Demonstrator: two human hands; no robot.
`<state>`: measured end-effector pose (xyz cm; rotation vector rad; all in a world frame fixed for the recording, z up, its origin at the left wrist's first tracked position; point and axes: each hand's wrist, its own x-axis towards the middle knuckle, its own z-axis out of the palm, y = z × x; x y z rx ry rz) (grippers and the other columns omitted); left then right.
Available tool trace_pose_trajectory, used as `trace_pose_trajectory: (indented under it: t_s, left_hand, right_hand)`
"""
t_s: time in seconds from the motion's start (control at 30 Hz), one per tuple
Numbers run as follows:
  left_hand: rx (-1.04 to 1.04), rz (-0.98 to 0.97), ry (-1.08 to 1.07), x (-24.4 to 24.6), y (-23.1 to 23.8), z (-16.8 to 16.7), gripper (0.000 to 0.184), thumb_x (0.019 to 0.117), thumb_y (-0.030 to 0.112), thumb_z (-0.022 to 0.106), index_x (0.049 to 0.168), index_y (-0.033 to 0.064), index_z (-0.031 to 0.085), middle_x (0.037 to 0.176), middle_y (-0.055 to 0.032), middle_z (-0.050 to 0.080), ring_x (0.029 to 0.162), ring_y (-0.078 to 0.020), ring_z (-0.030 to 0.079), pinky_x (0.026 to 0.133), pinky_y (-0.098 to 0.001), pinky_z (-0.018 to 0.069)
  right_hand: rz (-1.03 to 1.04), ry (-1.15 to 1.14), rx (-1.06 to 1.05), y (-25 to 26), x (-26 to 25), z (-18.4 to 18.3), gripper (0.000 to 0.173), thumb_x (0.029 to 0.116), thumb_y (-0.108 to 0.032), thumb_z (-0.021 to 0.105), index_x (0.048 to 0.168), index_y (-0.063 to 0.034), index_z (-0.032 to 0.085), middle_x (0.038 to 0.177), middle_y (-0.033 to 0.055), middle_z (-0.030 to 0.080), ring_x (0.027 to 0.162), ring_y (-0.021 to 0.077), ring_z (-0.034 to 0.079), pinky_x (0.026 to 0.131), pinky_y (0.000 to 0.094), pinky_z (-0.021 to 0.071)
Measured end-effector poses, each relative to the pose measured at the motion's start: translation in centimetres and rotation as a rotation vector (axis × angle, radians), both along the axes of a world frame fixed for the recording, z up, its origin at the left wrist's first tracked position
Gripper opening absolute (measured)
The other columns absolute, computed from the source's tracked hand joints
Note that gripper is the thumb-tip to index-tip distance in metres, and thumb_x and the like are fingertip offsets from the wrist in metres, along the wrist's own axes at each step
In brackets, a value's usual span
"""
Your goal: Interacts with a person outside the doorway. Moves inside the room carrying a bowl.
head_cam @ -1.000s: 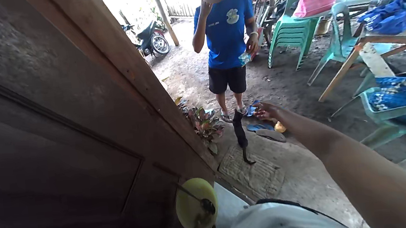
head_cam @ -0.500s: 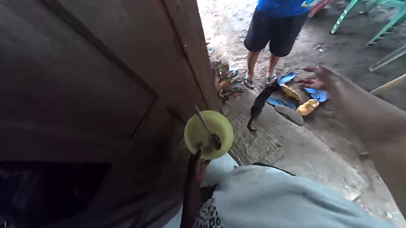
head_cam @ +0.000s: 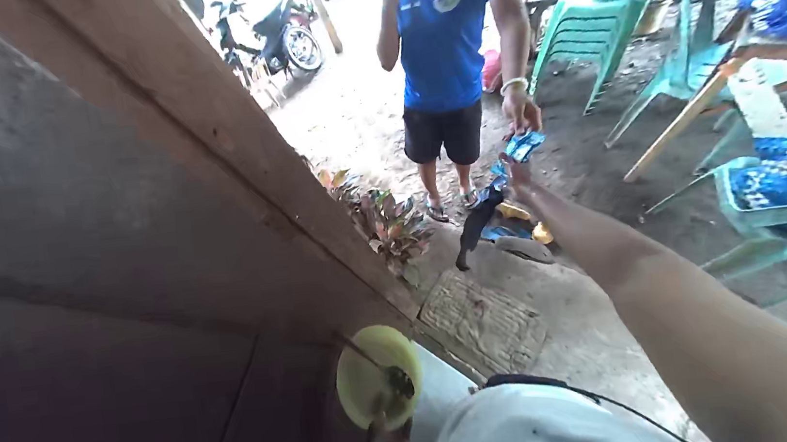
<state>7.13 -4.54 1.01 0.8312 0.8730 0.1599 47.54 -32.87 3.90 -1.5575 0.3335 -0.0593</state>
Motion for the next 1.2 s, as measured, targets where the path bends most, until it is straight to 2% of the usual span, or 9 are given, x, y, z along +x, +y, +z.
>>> trace_pose_trajectory:
  t_s: [0.07,0.17,0.37,0.53,0.6,0.77,0.93,1.07,1.2]
  left_hand:
    - [-0.035,0.016,-0.027,0.2,0.0,-0.5,0.026,0.1063,0.015,0.029,0.12,0.0061,0.05,0.1,-0.0082,0.071,0.084,-0.0197,0.073,0.075,-0.0357,0.0622]
    - [-0.059,0.041,-0.073,0.6,0.2,-1.1,0.029,0.1071,0.018,0.028,0.122,0.0072,0.05,0.103,-0.01,0.072,0.086,-0.0225,0.074,0.075,-0.0375,0.0632]
    - [-0.037,0.015,-0.142,3.2,-0.5,-0.6,0.034,0.1077,0.03,0.026,0.123,0.0097,0.048,0.101,-0.0084,0.072,0.084,-0.0208,0.074,0.072,-0.0369,0.0633]
    - [0.115,-0.077,-0.037,5.5,-1.8,-0.3,0.043,0.1071,0.034,0.027,0.14,0.0077,0.039,0.124,-0.0108,0.058,0.105,-0.018,0.062,0.084,-0.0383,0.0549]
    - [0.131,-0.093,-0.033,5.7,-2.5,0.0,0.05,0.1068,0.034,0.027,0.147,0.005,0.035,0.136,-0.0155,0.05,0.117,-0.0227,0.054,0.093,-0.0451,0.0492]
    - [0.09,-0.112,-0.087,5.2,-3.7,1.6,0.043,0.1096,0.031,0.024,0.137,0.0046,0.041,0.116,-0.0123,0.06,0.098,-0.0179,0.063,0.077,-0.0366,0.0561]
    - [0.019,-0.044,-0.167,3.7,-3.4,0.8,0.033,0.1077,0.027,0.025,0.127,0.011,0.047,0.106,-0.0035,0.069,0.094,-0.0119,0.071,0.077,-0.0323,0.0619]
    - [0.114,0.055,-0.212,1.6,-3.0,0.8,0.036,0.1076,0.026,0.031,0.135,0.0052,0.044,0.111,-0.0051,0.063,0.097,-0.0097,0.065,0.083,-0.0304,0.0573]
    - [0.158,0.159,-0.153,-0.3,-3.0,2.2,0.044,0.1097,0.03,0.03,0.141,-0.0004,0.038,0.12,-0.0113,0.056,0.102,-0.0124,0.059,0.088,-0.0308,0.053]
  right_hand:
    - [-0.131,0.067,0.176,0.1,2.9,-1.7,0.056,0.1117,-0.035,0.04,0.155,0.0003,0.032,0.145,0.027,0.048,0.121,0.0339,0.057,0.1,0.0462,0.0492]
    - [-0.086,0.105,0.132,0.7,1.6,-4.2,0.052,0.1101,-0.032,0.047,0.153,-0.0055,0.036,0.138,0.0278,0.054,0.113,0.0381,0.063,0.093,0.0537,0.0534]
    - [0.601,0.51,0.172,5.2,-11.5,-6.4,0.046,0.1036,-0.019,0.06,0.143,0.0011,0.046,0.12,0.0222,0.064,0.098,0.0287,0.069,0.084,0.0455,0.059]
    - [1.04,0.732,0.295,8.3,-18.5,-6.6,0.031,0.1083,-0.013,0.041,0.135,0.0017,0.048,0.11,0.018,0.066,0.091,0.0245,0.068,0.084,0.0417,0.0569]
    - [1.212,0.767,0.278,9.2,-19.4,-7.2,0.031,0.1084,-0.013,0.038,0.133,0.0001,0.05,0.111,0.0175,0.067,0.093,0.0252,0.069,0.085,0.0425,0.0571]
    - [1.405,0.664,0.136,10.5,-20.7,-6.3,0.042,0.1009,-0.004,0.057,0.142,-0.0059,0.046,0.119,0.0138,0.062,0.099,0.0215,0.064,0.084,0.0426,0.0554]
    - [1.472,0.611,0.215,10.3,-21.9,-6.9,0.04,0.103,-0.01,0.053,0.142,-0.0116,0.045,0.118,0.008,0.062,0.099,0.0165,0.064,0.083,0.0386,0.0551]
    - [1.412,0.678,0.161,8.8,-21.9,-11.0,0.053,0.1056,-0.015,0.05,0.154,-0.0048,0.033,0.14,0.0224,0.054,0.116,0.0294,0.059,0.098,0.0469,0.0486]
    - [1.649,0.626,-0.141,9.7,-24.8,-9.4,0.048,0.1091,-0.021,0.048,0.149,0.0048,0.044,0.149,0.0281,0.049,0.135,0.0376,0.05,0.113,0.0513,0.0368]
